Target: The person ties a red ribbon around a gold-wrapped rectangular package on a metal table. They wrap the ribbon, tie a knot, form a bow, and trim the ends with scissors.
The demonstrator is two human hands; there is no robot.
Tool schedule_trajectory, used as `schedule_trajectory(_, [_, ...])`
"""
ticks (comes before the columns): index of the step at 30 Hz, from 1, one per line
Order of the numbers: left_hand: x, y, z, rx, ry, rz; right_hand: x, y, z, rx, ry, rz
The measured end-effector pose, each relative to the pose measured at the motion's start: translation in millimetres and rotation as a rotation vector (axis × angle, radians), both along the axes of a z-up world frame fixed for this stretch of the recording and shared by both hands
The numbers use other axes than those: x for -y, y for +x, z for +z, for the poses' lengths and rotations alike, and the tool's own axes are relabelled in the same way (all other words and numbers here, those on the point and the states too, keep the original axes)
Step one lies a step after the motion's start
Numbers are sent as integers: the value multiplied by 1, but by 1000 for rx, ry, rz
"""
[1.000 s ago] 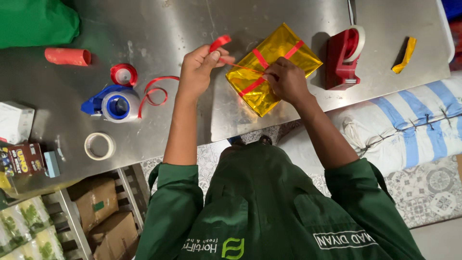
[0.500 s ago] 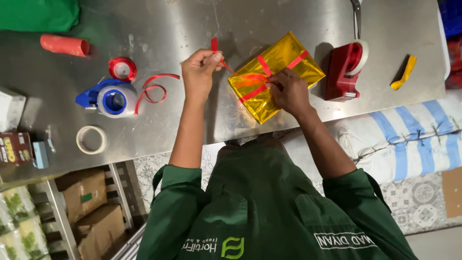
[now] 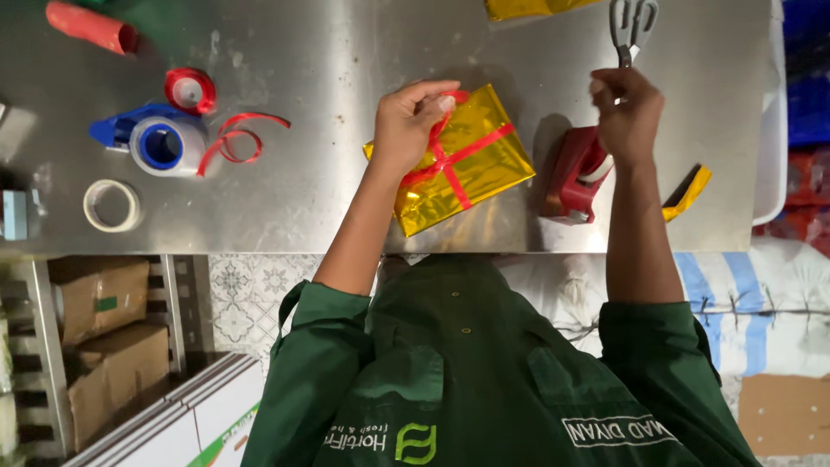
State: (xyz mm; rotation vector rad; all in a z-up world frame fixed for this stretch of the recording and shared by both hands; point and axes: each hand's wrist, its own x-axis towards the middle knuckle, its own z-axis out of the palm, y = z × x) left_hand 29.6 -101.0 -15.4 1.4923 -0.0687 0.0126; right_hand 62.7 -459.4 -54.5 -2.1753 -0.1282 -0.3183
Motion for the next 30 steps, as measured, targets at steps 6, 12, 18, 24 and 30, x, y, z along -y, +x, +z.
schedule_trajectory(6, [27, 9, -9, -54, -7, 22, 78, 68, -80, 199, -474, 51])
schedule_trajectory(12, [53, 17, -16, 45, 99, -7, 94, 80, -118, 118, -619, 191])
schedule_trajectory(18, [94, 32, -16, -48, 353, -82, 84, 78, -122, -185, -425, 152])
schedule_trajectory(24, [98, 33, -16, -88, 437, -64, 94, 78, -95, 131, -756, 123])
schedule_trajectory(30, [93, 31, -27, -90, 392, 0, 102, 65, -89, -16, -594, 239])
